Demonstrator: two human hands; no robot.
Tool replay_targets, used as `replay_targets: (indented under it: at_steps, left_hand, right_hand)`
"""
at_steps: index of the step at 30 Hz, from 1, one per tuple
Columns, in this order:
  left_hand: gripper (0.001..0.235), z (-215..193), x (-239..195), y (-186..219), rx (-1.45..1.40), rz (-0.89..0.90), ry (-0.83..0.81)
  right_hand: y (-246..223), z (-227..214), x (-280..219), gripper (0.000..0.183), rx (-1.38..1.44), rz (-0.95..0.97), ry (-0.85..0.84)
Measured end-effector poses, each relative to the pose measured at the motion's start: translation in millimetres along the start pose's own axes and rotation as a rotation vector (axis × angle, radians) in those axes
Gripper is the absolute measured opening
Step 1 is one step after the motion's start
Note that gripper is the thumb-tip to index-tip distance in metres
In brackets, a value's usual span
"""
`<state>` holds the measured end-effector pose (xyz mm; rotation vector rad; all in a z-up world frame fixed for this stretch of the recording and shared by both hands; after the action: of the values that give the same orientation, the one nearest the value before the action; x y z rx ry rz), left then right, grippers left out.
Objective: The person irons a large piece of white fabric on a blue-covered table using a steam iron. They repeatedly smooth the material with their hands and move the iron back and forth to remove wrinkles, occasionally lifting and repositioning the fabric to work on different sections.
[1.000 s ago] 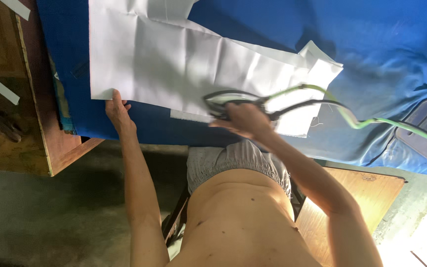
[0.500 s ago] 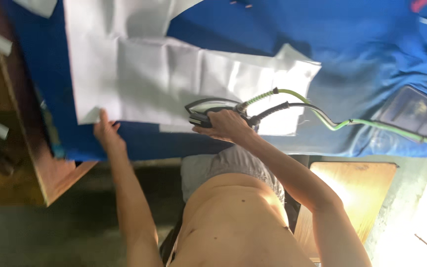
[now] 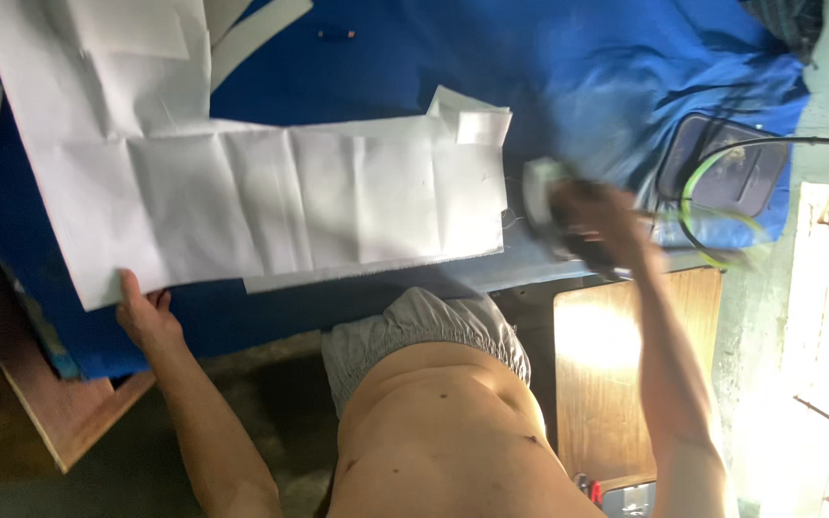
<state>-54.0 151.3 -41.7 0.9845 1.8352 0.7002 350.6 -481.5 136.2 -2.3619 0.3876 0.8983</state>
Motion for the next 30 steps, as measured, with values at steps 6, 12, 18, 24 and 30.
replay_targets:
  at_steps: [6, 12, 18, 24, 30]
  left_hand:
    - [0.079, -7.4, -69.2, 62.8, -0.335, 0.157, -0.185]
    - [0.069, -17.8, -125.7, 118.3, -0.383, 0.116, -0.014]
    - [0.061, -33.9, -154.9, 138.3, -0.396, 0.176, -0.018]
    - [0.058, -23.9, -196.9, 172.3, -0.413, 0.232, -0.077]
    - [0.020, -53.6, -207.7, 204.5, -0.703, 0.292, -0.209]
  right_hand:
    - [147.4, -125.2, 101.2, 0.100, -0.287, 0.098, 0.577]
    - [212.1, -165.6, 188.7, 0.076, -0.151, -0.171, 0.657]
    - [225.7, -159.6, 218.9, 0.069, -0.331, -0.463, 0.953]
    - [43.0, 69.4, 184.9, 0.031, -0.711, -0.328, 0.324]
    - [-173.3, 248.4, 63.2, 0.070, -0.356, -1.263, 0.349]
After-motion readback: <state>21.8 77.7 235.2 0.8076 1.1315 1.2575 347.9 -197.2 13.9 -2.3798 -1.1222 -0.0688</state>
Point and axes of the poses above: each hand's wrist, its own x-axis towards the middle knuckle, its own z-axis out of the palm, y = z × x, the point moved 5 cm from there along x, towards the middle knuckle, and after that the axes turned 12 degrees about y, right-handed, at the moved point
